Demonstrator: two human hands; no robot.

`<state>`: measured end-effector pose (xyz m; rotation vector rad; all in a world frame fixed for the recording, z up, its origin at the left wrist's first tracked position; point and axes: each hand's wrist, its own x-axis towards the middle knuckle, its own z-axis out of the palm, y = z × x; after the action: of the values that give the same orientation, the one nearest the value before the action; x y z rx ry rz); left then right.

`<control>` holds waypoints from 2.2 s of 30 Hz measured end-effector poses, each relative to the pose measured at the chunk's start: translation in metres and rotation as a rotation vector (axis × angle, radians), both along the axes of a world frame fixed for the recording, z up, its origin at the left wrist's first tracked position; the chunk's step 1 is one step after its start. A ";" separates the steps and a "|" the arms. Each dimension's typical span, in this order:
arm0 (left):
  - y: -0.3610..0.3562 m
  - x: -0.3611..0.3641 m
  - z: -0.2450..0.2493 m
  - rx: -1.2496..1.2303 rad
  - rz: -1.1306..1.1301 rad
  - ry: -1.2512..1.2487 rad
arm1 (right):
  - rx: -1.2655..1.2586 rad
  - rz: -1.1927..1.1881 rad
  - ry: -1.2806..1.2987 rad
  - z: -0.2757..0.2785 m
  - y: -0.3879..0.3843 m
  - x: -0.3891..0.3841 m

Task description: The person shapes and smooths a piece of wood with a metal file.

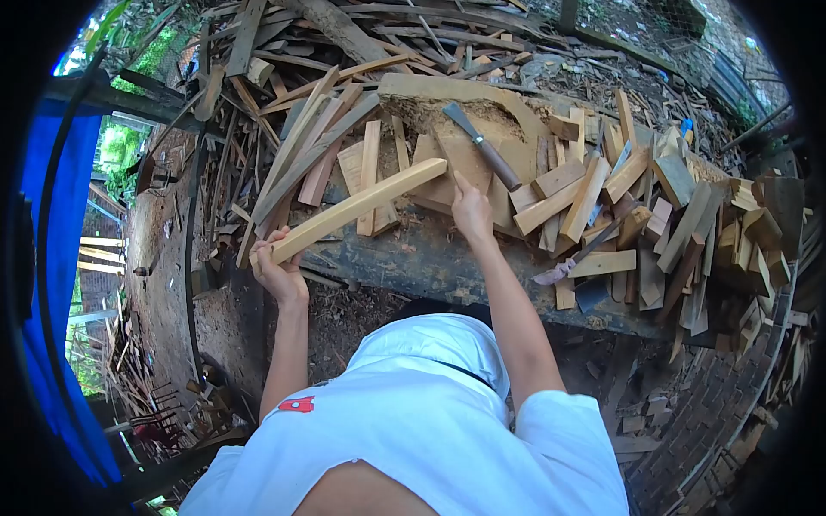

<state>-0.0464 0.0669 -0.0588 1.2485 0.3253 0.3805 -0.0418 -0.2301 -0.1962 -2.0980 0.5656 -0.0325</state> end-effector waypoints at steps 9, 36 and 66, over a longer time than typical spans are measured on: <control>0.010 0.003 -0.018 -0.022 -0.040 0.103 | 0.085 -0.149 -0.103 -0.003 -0.002 -0.017; 0.015 0.024 -0.008 0.001 -0.150 0.077 | 0.167 -0.046 0.116 0.036 -0.025 -0.028; 0.023 0.029 0.027 0.013 -0.446 0.008 | -0.180 0.133 0.047 0.030 -0.020 -0.024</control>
<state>-0.0175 0.0896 -0.0320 1.2945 0.0458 -0.0051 -0.0654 -0.2500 -0.1665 -2.3124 0.4643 0.0442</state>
